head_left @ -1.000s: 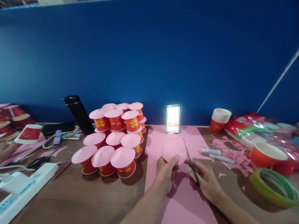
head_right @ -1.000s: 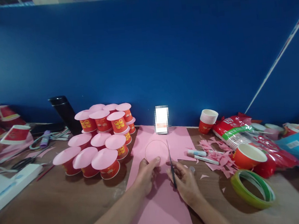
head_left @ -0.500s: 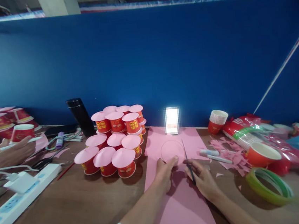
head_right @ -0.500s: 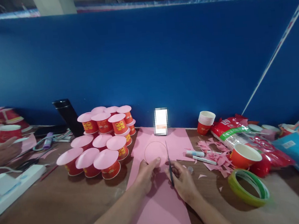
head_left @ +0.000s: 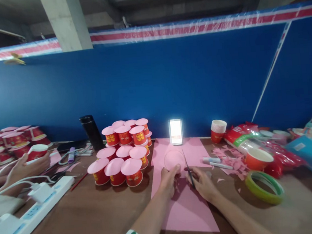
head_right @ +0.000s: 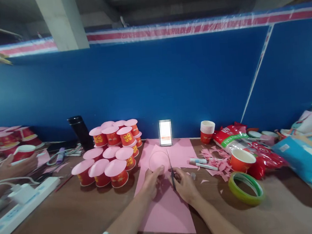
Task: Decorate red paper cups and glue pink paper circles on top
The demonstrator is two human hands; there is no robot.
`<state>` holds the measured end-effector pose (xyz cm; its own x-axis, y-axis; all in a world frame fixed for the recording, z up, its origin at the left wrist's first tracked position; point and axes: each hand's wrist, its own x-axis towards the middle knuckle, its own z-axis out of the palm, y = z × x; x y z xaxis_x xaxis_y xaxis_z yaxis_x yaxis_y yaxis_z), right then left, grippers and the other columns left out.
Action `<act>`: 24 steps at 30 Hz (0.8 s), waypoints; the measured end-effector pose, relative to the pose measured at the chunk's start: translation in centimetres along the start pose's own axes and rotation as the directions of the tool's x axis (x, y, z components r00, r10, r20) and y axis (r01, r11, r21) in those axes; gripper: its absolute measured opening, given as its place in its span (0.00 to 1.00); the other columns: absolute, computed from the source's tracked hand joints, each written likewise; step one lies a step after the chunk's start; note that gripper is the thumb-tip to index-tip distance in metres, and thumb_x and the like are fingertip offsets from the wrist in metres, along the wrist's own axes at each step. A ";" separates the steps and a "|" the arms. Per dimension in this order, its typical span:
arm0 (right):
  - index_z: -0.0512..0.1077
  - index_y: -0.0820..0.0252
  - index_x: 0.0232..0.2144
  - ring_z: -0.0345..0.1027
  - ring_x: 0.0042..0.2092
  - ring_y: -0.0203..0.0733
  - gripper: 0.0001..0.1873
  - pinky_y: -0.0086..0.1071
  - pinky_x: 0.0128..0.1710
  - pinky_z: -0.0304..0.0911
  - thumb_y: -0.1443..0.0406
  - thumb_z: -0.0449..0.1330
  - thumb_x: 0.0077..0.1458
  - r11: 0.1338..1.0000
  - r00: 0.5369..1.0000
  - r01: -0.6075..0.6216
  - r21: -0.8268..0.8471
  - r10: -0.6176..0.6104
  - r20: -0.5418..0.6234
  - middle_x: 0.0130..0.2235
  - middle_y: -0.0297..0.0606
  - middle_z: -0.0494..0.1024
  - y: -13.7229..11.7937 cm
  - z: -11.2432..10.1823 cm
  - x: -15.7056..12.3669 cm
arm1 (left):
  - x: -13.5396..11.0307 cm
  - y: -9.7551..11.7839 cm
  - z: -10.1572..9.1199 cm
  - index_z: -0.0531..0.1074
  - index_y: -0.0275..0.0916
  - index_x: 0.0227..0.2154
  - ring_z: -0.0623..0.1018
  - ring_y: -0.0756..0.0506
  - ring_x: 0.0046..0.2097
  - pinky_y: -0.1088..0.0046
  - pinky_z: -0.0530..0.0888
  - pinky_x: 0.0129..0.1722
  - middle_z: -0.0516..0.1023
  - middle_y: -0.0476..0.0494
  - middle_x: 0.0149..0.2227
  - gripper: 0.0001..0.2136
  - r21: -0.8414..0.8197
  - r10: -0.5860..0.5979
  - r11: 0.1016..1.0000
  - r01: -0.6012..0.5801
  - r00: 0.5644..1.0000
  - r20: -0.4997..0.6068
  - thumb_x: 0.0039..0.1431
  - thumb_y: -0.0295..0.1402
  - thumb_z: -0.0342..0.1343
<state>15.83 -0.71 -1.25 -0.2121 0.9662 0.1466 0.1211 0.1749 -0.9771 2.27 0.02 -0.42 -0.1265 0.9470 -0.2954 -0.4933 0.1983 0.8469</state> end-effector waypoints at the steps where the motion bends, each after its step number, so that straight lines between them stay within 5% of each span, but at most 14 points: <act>1: 0.69 0.61 0.41 0.63 0.23 0.34 0.20 0.26 0.20 0.59 0.57 0.61 0.48 1.000 1.000 0.009 -0.007 -0.009 -0.003 0.22 0.30 0.70 0.0 0.0 0.0 | 0.0 -0.1 0.0 0.62 0.37 0.23 0.66 0.53 0.15 0.78 0.61 0.14 0.68 0.50 0.16 0.19 0.003 0.010 1.000 -0.010 1.000 0.001 0.38 0.41 0.67; 24: 0.70 0.61 0.41 0.64 0.20 0.34 0.19 0.26 0.18 0.57 0.57 0.59 0.49 0.999 1.000 0.009 -0.032 -0.009 0.017 0.21 0.30 0.72 0.1 -0.3 0.2 | -0.9 -0.3 0.2 0.67 0.34 0.15 0.67 0.51 0.20 0.75 0.62 0.20 0.65 0.49 0.15 0.15 -0.020 0.190 0.982 -0.189 0.977 0.091 0.36 0.38 0.66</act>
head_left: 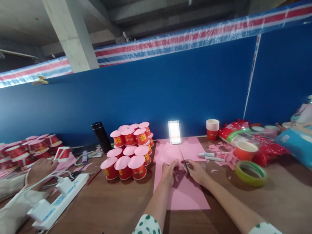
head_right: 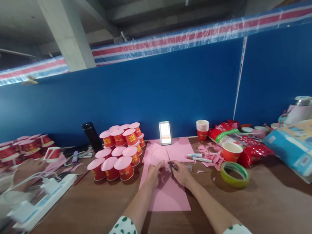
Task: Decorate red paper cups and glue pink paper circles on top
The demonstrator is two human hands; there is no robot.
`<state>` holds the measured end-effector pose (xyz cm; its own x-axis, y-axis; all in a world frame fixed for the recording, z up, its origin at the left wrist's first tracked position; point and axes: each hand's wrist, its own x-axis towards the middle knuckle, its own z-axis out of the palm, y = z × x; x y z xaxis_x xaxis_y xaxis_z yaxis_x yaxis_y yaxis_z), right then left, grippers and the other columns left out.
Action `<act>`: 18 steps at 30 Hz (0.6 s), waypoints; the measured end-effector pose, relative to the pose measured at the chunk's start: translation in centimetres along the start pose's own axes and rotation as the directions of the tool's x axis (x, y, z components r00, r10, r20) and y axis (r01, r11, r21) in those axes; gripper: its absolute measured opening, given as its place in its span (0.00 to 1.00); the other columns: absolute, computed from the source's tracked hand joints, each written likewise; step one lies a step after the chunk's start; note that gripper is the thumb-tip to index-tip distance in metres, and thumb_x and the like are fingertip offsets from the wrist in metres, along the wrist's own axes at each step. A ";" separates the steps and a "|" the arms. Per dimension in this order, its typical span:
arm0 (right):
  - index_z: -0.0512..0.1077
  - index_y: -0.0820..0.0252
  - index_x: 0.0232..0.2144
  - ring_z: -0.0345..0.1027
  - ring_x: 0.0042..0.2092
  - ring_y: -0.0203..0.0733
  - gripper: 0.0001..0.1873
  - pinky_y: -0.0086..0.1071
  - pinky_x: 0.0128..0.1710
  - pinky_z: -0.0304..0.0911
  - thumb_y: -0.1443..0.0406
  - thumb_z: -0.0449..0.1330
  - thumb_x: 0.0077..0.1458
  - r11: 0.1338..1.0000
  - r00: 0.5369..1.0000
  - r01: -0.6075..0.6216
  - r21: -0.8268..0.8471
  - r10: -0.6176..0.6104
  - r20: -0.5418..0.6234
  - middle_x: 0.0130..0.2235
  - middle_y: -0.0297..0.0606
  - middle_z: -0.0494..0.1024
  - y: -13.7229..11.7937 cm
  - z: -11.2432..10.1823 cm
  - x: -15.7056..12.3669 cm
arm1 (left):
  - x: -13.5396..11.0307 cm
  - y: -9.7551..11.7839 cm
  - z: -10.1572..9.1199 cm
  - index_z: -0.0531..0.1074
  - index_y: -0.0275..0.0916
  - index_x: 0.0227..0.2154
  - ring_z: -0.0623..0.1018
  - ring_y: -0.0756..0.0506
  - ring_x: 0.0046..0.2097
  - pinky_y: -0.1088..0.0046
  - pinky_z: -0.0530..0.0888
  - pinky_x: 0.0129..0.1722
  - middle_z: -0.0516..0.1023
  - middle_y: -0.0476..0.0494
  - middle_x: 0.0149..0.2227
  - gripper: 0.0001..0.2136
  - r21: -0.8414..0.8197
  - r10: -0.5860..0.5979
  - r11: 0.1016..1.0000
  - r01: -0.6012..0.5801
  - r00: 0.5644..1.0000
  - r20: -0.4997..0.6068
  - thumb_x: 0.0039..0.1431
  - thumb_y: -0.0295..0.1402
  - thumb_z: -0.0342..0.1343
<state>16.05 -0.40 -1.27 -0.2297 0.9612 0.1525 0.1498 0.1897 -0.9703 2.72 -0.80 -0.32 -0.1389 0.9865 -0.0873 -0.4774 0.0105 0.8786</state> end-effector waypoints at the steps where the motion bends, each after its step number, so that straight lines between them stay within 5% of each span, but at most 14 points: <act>1: 0.71 0.61 0.41 0.64 0.20 0.34 0.19 0.26 0.18 0.57 0.57 0.59 0.49 1.000 1.000 0.002 -0.001 -0.002 -0.001 0.22 0.30 0.72 0.0 0.0 0.0 | 0.0 0.0 0.0 0.67 0.35 0.15 0.67 0.51 0.19 0.75 0.62 0.20 0.66 0.49 0.15 0.15 -0.001 -0.001 1.000 0.001 1.000 -0.001 0.36 0.38 0.66; 18: 0.69 0.61 0.42 0.63 0.20 0.33 0.19 0.26 0.19 0.59 0.57 0.59 0.50 1.000 1.000 0.004 0.018 -0.004 0.026 0.21 0.29 0.72 0.4 -0.1 0.1 | -0.1 0.1 -0.1 0.68 0.33 0.16 0.69 0.51 0.20 0.75 0.63 0.19 0.68 0.47 0.15 0.16 0.015 -0.027 1.000 0.027 1.000 0.002 0.34 0.39 0.66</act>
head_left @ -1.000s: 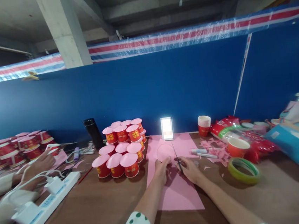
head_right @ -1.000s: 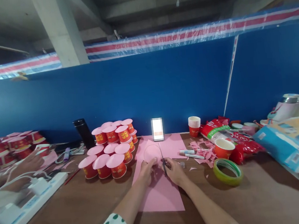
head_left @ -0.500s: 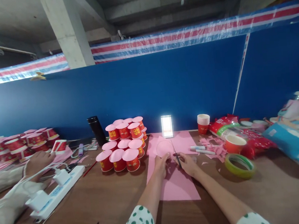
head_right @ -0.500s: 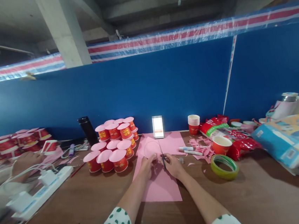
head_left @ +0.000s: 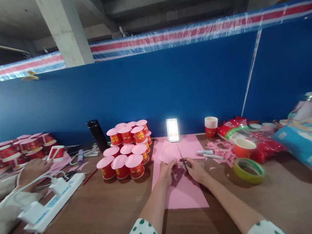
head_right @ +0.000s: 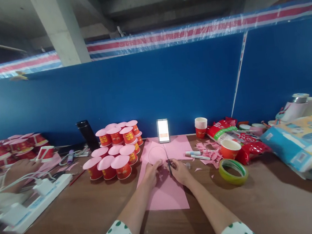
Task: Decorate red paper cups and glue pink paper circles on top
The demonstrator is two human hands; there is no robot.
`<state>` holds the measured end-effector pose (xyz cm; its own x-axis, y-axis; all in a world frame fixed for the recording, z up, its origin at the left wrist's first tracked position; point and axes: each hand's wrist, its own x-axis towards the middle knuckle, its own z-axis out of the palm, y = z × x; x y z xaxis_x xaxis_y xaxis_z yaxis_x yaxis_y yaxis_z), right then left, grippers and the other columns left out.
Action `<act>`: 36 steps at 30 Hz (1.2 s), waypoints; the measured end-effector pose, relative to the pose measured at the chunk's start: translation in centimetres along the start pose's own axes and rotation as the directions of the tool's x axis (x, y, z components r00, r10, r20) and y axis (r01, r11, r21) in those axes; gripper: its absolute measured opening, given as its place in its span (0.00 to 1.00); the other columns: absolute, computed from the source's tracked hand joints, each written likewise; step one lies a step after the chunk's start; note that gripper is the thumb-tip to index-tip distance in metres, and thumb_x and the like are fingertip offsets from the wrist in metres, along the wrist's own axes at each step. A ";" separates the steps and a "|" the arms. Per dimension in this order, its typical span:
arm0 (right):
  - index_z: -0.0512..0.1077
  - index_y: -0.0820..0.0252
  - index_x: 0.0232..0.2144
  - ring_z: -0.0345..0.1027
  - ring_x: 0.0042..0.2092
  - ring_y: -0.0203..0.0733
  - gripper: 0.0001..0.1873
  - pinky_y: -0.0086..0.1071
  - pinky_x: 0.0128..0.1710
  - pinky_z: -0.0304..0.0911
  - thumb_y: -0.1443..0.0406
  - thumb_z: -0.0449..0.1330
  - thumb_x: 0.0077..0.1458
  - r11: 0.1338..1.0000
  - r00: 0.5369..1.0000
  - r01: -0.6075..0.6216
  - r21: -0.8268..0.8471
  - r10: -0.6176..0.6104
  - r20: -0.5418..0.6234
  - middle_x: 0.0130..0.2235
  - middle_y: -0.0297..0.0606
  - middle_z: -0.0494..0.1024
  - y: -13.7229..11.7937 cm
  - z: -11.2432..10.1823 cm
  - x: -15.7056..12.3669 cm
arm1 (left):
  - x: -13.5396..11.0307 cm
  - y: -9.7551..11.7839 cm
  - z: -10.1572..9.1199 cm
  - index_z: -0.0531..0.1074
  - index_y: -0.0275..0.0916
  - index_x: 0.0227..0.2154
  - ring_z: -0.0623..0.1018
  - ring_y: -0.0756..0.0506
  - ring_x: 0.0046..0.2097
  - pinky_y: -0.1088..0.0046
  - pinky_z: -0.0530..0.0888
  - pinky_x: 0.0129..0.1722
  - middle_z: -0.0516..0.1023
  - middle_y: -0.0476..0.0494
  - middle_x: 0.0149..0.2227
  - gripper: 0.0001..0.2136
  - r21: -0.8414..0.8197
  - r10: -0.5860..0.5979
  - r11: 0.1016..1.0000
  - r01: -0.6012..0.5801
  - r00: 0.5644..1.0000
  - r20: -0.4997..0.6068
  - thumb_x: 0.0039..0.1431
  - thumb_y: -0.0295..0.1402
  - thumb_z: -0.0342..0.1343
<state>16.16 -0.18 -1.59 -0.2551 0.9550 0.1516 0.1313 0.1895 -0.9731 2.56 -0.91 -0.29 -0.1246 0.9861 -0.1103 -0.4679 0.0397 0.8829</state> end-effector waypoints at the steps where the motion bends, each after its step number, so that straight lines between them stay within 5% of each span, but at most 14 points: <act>1: 0.69 0.61 0.42 0.63 0.20 0.33 0.19 0.26 0.19 0.59 0.57 0.59 0.50 1.000 1.000 0.000 0.002 0.000 0.001 0.21 0.29 0.72 0.1 0.0 0.0 | -0.1 0.1 0.0 0.69 0.33 0.16 0.68 0.51 0.19 0.75 0.63 0.19 0.68 0.47 0.15 0.15 0.008 0.002 1.000 -0.002 1.000 0.003 0.34 0.39 0.66; 11: 0.70 0.59 0.41 0.64 0.21 0.34 0.18 0.26 0.19 0.59 0.57 0.60 0.49 1.000 1.000 -0.016 0.022 0.016 0.002 0.22 0.30 0.72 0.8 -0.1 0.2 | -0.1 0.1 0.0 0.69 0.33 0.13 0.65 0.53 0.16 0.77 0.58 0.16 0.67 0.48 0.12 0.13 0.093 0.030 0.995 -0.028 0.999 -0.022 0.36 0.37 0.65; 27: 0.68 0.60 0.41 0.63 0.19 0.32 0.20 0.24 0.17 0.59 0.55 0.61 0.48 0.990 0.994 -0.096 0.105 0.090 0.065 0.19 0.27 0.69 -0.5 -0.3 -0.1 | 0.2 -0.6 -0.7 0.72 0.31 0.18 0.69 0.51 0.19 0.76 0.63 0.20 0.71 0.46 0.17 0.12 0.109 0.084 0.990 -0.085 0.996 0.013 0.37 0.36 0.66; 36: 0.68 0.61 0.39 0.65 0.22 0.33 0.22 0.24 0.17 0.60 0.52 0.61 0.46 0.985 0.993 -0.108 0.136 0.100 0.069 0.26 0.33 0.73 -1.3 -0.3 -0.5 | 0.3 -0.6 -0.7 0.71 0.31 0.16 0.67 0.52 0.19 0.76 0.61 0.19 0.70 0.46 0.16 0.13 0.113 0.092 0.989 -0.093 0.996 0.006 0.38 0.37 0.65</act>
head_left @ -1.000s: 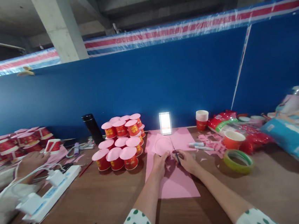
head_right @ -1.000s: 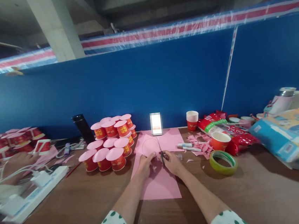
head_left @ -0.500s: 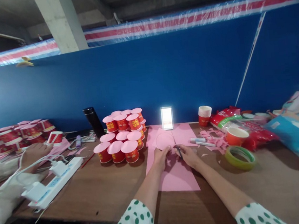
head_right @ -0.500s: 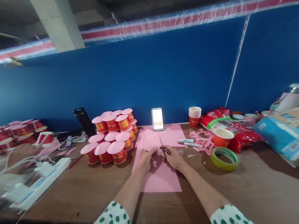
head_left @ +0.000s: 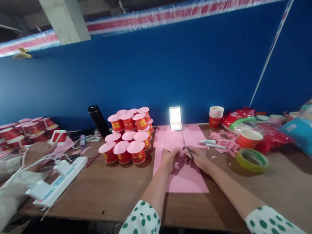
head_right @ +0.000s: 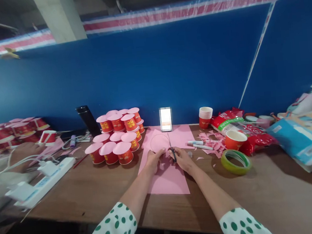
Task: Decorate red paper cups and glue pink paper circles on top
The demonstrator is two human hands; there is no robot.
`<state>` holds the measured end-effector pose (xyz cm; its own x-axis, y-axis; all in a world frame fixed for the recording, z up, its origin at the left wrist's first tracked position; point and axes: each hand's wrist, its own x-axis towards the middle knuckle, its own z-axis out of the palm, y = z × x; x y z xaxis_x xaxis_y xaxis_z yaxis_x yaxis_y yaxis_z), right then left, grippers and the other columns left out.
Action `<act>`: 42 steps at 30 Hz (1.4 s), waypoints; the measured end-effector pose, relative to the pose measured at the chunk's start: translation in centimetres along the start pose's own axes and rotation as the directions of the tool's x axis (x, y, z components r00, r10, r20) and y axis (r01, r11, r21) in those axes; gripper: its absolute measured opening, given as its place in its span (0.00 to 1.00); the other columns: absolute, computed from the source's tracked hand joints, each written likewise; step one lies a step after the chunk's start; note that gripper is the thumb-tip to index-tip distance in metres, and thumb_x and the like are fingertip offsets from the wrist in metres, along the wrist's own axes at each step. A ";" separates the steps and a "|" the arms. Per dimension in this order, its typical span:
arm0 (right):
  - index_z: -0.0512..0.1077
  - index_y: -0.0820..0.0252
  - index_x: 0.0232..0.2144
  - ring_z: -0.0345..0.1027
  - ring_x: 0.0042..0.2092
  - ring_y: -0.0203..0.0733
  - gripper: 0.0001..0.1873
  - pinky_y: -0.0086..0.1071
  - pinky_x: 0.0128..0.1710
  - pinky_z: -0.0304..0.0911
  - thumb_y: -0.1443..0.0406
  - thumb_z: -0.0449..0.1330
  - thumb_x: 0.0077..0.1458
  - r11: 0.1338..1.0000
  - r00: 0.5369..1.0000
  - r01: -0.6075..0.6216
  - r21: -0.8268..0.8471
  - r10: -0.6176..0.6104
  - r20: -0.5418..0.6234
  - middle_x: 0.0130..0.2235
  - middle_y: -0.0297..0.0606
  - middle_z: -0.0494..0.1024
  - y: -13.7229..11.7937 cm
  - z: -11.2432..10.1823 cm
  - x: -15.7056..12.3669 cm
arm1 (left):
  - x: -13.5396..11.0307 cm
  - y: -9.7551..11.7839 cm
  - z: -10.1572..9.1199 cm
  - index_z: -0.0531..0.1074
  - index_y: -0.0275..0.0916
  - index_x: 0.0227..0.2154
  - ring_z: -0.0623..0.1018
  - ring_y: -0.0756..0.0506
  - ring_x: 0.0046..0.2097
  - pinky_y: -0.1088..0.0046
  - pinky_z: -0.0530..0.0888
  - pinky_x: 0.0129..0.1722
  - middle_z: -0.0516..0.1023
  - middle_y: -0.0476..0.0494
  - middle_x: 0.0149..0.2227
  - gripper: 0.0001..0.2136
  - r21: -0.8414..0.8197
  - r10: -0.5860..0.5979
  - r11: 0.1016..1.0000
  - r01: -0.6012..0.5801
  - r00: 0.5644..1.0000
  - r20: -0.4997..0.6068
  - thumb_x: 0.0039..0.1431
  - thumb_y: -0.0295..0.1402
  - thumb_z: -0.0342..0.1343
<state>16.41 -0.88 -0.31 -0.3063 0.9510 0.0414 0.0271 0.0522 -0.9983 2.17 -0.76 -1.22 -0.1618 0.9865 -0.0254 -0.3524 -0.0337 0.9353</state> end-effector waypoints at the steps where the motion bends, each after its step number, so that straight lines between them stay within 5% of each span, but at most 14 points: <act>1: 0.68 0.61 0.39 0.66 0.22 0.32 0.22 0.24 0.17 0.60 0.52 0.61 0.46 1.000 1.000 -0.002 0.001 0.002 0.001 0.26 0.33 0.74 0.0 0.0 0.0 | 0.0 0.0 0.0 0.71 0.31 0.16 0.67 0.52 0.19 0.76 0.61 0.20 0.70 0.46 0.16 0.13 0.001 0.003 1.000 -0.003 1.000 0.004 0.38 0.37 0.65; 13: 0.69 0.62 0.38 0.64 0.19 0.32 0.27 0.24 0.16 0.57 0.47 0.60 0.44 1.000 1.000 -0.023 -0.012 0.023 -0.017 0.20 0.30 0.71 -0.6 0.3 -0.4 | 0.1 0.1 0.0 0.71 0.32 0.17 0.65 0.54 0.18 0.77 0.58 0.17 0.70 0.46 0.16 0.14 0.020 -0.023 1.000 0.023 1.000 -0.014 0.37 0.38 0.66; 42: 0.70 0.61 0.37 0.62 0.18 0.31 0.24 0.25 0.15 0.59 0.49 0.61 0.45 1.000 1.000 0.003 -0.006 -0.003 -0.030 0.20 0.29 0.69 -0.1 0.1 -0.2 | 0.4 -0.4 -0.3 0.71 0.32 0.18 0.67 0.53 0.18 0.78 0.59 0.16 0.70 0.47 0.16 0.13 0.006 -0.049 0.999 0.049 0.999 0.016 0.37 0.37 0.65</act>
<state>16.36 -1.14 -0.20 -0.2773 0.9597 0.0459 0.0317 0.0568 -0.9979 1.95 -0.38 -1.68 -0.1292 0.9895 -0.0652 -0.3546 0.0153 0.9349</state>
